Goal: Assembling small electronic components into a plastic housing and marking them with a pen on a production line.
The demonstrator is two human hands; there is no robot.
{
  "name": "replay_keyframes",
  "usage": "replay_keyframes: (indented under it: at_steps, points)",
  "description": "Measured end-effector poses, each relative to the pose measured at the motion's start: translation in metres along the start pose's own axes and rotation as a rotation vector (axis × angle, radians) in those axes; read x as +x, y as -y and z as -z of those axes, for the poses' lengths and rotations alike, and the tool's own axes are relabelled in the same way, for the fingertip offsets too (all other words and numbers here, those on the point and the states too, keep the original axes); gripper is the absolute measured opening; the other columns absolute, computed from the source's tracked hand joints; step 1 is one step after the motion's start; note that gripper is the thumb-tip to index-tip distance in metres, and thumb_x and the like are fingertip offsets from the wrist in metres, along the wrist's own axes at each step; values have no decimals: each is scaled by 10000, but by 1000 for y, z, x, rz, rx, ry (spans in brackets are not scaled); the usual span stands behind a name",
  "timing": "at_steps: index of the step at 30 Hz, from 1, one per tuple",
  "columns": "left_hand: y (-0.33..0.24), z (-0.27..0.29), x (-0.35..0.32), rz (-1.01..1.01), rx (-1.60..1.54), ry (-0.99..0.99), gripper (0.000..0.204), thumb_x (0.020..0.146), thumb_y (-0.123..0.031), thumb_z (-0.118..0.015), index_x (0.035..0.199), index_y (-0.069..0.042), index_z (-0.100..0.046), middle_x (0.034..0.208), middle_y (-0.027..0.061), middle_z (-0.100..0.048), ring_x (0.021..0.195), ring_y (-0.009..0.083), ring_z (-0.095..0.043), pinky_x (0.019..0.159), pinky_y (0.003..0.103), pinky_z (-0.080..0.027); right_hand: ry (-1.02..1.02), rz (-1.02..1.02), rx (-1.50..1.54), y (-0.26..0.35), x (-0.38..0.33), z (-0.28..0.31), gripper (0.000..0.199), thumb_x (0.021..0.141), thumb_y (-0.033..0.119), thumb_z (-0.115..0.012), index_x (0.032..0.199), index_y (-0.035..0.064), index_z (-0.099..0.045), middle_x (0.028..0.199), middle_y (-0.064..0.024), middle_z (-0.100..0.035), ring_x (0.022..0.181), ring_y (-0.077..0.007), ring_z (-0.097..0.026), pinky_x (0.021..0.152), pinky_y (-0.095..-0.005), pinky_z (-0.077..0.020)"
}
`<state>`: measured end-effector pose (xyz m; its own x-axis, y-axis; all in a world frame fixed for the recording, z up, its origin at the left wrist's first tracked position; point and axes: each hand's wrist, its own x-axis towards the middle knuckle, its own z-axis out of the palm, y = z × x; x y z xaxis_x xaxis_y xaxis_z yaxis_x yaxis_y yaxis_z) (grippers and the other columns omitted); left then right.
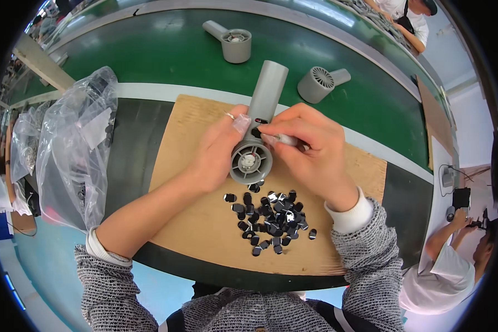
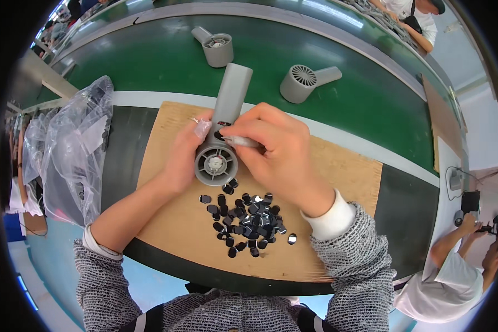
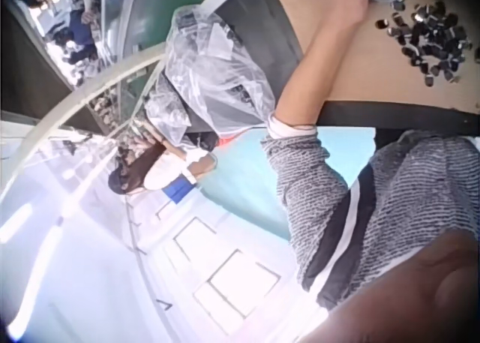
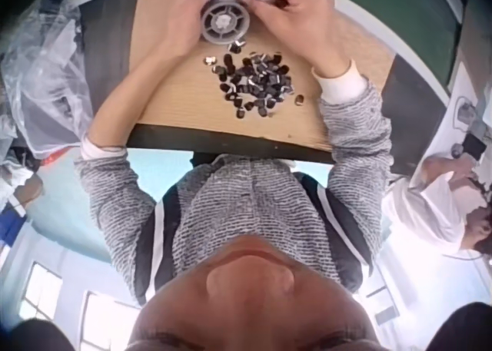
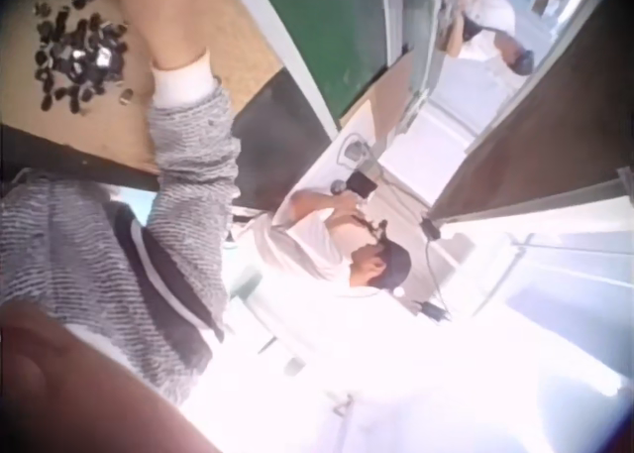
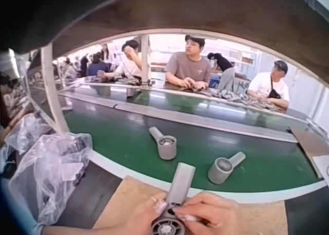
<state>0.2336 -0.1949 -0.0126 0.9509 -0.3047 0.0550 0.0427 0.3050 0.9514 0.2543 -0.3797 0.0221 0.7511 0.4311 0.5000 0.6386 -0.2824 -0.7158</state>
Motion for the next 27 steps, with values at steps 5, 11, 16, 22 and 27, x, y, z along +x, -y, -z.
replay_keyframes:
  at_steps: [5, 11, 16, 22, 27]
  points:
    - [-5, 1, 0, 37, -41, 20, 308, 1021, -225, -339, 1162, -4, -500, 982, 51, -612, 888, 92, -589, 787, 245, -486, 41, 33, 5, -2, 4, 4, 289, 707, -125, -667, 944, 26, -735, 874, -78, -643, 713, -132, -621, 578, -237, -482]
    - [-4, -1, -3, 21, -105, -99, 278, 932, -116, -452, 1174, 13, -501, 982, 73, -633, 858, 117, -608, 761, 254, -497, 65, 53, -83, 9, -7, -4, 385, 730, -131, -635, 1063, 45, -715, 937, -92, -616, 710, -160, -629, 626, -264, -512]
    - [-12, -1, -1, 24, -11, -50, 321, 867, -61, -484, 1174, 27, -515, 915, 75, -644, 794, 112, -612, 707, 273, -508, 128, 10, -63, 6, -11, 9, 302, 843, -3, -641, 1138, 51, -679, 943, -105, -591, 770, -191, -624, 660, -293, -509]
    - [-18, 1, -7, 41, 195, -24, 315, 830, -63, -480, 1121, 32, -558, 853, 63, -651, 745, 94, -599, 663, 257, -493, 196, -97, -369, 21, -9, 20, 118, 929, 109, -569, 957, -1, -601, 782, -176, -584, 693, -309, -607, 586, -366, -461]
    - [-19, -2, -5, 21, 262, -21, 309, 814, -62, -491, 1093, 35, -579, 830, 49, -651, 728, 86, -587, 652, 248, -483, 236, -169, -180, 22, -6, 24, 125, 940, 111, -545, 901, -6, -566, 723, -192, -578, 632, -380, -563, 565, -405, -437]
